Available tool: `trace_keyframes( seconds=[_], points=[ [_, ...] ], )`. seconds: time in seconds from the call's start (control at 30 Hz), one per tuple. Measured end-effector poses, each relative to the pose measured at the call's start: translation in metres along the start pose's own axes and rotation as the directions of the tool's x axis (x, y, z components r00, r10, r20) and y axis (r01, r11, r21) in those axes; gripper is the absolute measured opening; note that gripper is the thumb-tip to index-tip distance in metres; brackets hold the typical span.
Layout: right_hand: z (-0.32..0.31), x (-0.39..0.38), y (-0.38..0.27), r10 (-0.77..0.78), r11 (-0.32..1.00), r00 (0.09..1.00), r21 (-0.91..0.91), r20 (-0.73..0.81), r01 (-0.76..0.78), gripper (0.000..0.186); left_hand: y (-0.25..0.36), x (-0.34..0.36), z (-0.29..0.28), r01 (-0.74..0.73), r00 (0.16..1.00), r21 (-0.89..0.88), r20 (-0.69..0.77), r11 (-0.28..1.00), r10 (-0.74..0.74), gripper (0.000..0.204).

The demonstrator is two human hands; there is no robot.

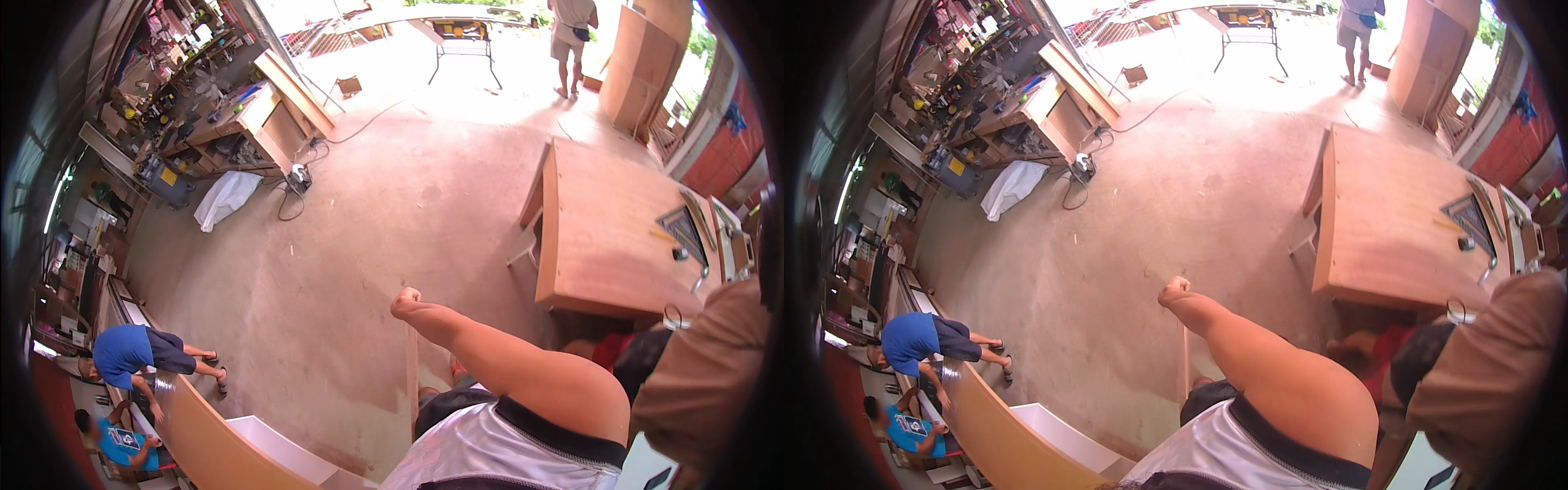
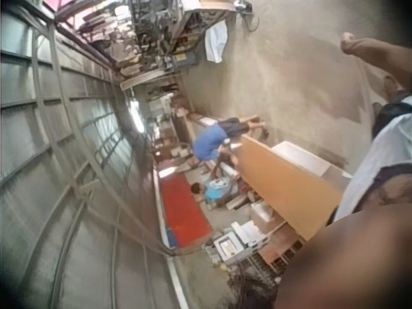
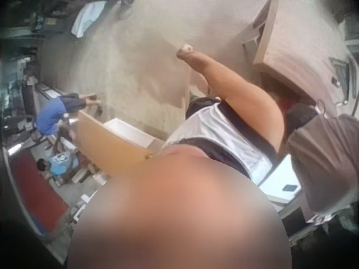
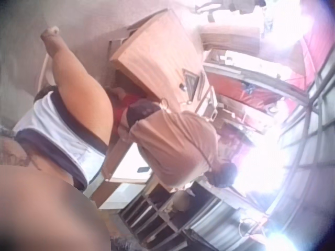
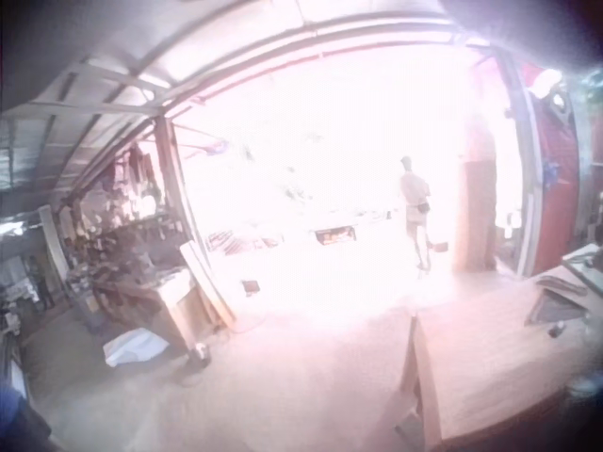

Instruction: The person carries a large white panel to a table saw, adjusts the fence, and cuts the panel into smaller pieces. They then carry the cut pieces to a cabinet frame and fit one piece into the cabinet.

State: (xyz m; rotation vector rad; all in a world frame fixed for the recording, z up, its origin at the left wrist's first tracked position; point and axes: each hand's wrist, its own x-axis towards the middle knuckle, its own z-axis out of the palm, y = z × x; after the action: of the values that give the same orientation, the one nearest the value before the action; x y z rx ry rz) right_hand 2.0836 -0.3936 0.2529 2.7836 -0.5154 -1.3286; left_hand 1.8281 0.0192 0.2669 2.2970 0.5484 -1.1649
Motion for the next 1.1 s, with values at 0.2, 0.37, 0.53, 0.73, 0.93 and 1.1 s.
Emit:
trace_keyframes(
  seconds=[0.2,0.37,0.53,0.73,0.93,1.1],
  points=[
    [-0.122,0.127,0.078,0.095,0.991,0.994,0.104,-0.062,-0.088,0.017,0.088,0.036,-0.003,0.068,0.997,-0.072,0.033,0.995,-0.066,0.057],
    [-0.209,0.231,0.165,0.101,0.991,0.992,0.094,-0.08,-0.093,0.018,0.183,0.117,-0.033,0.067,0.996,-0.06,0.059,0.996,-0.063,0.056],
    [-0.276,0.288,0.296,0.207,0.966,0.97,0.186,-0.13,-0.181,0.033,0.323,0.204,-0.093,0.066,0.997,-0.023,0.038,0.998,-0.065,0.056],
    [-0.359,0.352,0.451,0.211,0.933,0.977,0.294,0.027,-0.209,0.036,0.558,0.316,-0.153,-0.011,1.0,0.016,-0.022,1.0,0.012,0.056],
    [-0.448,0.455,0.591,0.245,0.915,0.967,0.347,-0.067,-0.208,0.032,0.778,0.378,-0.148,-0.007,0.999,-0.023,-0.034,1.0,0.007,0.056],
    [-0.559,0.521,0.696,0.276,0.896,0.961,0.371,-0.037,-0.243,0.033,0.939,0.412,-0.13,0.046,0.998,-0.052,-0.028,0.998,-0.048,0.059]
  ],
)
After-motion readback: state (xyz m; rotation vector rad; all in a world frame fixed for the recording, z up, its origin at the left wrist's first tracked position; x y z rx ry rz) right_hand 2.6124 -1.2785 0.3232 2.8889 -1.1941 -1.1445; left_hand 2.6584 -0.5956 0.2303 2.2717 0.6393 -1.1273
